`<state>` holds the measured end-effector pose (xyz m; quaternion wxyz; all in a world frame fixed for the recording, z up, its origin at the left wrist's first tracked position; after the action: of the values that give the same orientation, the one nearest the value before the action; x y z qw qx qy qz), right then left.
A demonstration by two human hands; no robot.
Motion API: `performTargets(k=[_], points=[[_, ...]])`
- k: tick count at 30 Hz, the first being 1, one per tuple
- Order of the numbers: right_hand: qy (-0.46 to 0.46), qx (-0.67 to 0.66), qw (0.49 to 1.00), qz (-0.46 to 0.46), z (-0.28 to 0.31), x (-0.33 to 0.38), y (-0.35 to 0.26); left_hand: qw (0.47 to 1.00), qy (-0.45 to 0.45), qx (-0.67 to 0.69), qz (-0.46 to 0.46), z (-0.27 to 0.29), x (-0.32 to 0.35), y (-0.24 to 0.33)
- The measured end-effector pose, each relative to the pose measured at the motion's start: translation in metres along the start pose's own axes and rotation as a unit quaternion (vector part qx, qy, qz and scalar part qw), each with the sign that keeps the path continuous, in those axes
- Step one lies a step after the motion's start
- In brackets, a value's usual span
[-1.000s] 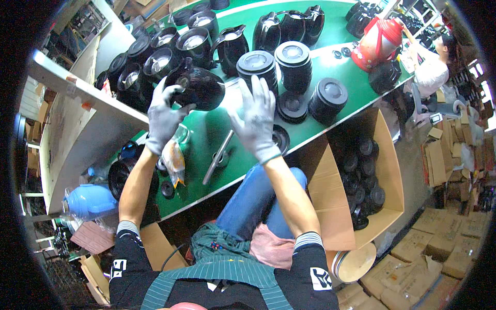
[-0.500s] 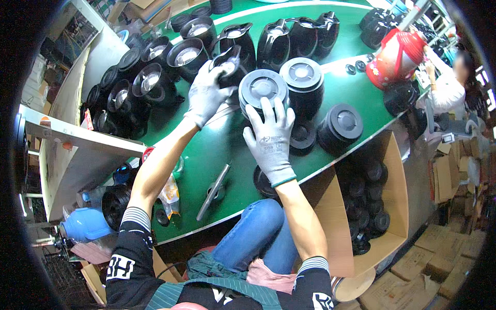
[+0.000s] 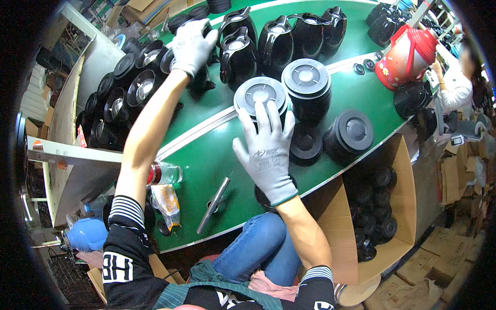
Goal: The person sits on the floor and repeatedly picks up black cylindrical containers, inserts a metal rod into the opening, and places the finished units on a green table. The person handles each container one at a time and stacks them in rows.
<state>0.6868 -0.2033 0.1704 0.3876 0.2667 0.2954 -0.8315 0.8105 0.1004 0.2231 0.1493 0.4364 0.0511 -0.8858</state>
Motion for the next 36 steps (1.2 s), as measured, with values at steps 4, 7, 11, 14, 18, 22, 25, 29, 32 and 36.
performTargets(k=[4,7,11,14,18,22,25,29,32,36], points=[[0.025,-0.046,0.999,0.003,0.022,0.006,-0.009,0.956,-0.251,-0.144,0.048,-0.061,-0.031,-0.049],[-0.001,-0.105,0.994,0.0,0.043,0.029,-0.017,0.96,-0.213,-0.155,0.09,-0.083,-0.042,-0.06],[-0.021,-0.133,0.991,-0.013,0.074,0.064,-0.025,0.977,-0.121,-0.173,0.03,-0.063,-0.052,-0.066],[-0.033,-0.164,0.986,-0.026,0.094,0.081,-0.038,0.991,-0.01,-0.125,-0.038,0.006,-0.073,-0.071],[0.002,-0.201,0.979,-0.021,0.119,0.071,-0.058,0.979,0.064,-0.044,-0.186,0.149,-0.083,-0.054],[0.087,-0.222,0.971,0.033,0.151,0.025,-0.077,0.96,0.013,0.072,-0.27,0.29,-0.037,-0.02],[0.106,-0.215,0.968,0.074,0.174,-0.007,-0.094,0.939,-0.101,0.18,-0.273,0.358,0.019,0.011],[-0.051,-0.255,0.954,0.149,0.184,0.006,-0.125,0.873,-0.236,0.295,-0.307,0.415,0.105,0.055],[-0.112,-0.354,0.925,0.083,0.195,0.059,-0.132,0.859,-0.272,0.34,-0.268,0.433,0.165,0.068],[-0.065,-0.363,0.928,-0.046,0.211,0.134,-0.126,0.894,-0.186,0.404,-0.056,0.434,0.24,0.048]])
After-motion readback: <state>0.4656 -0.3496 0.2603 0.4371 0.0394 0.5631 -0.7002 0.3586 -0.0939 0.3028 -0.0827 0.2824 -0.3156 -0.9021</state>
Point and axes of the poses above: each hand's wrist, its own x-axis away from the middle knuckle, its own z-axis out of the back of the hand, y = z × x, the point moved 6 cm from there along -x, towards the middle knuckle, and after that the axes turned 10 degrees about y, right-handed, at the moved point
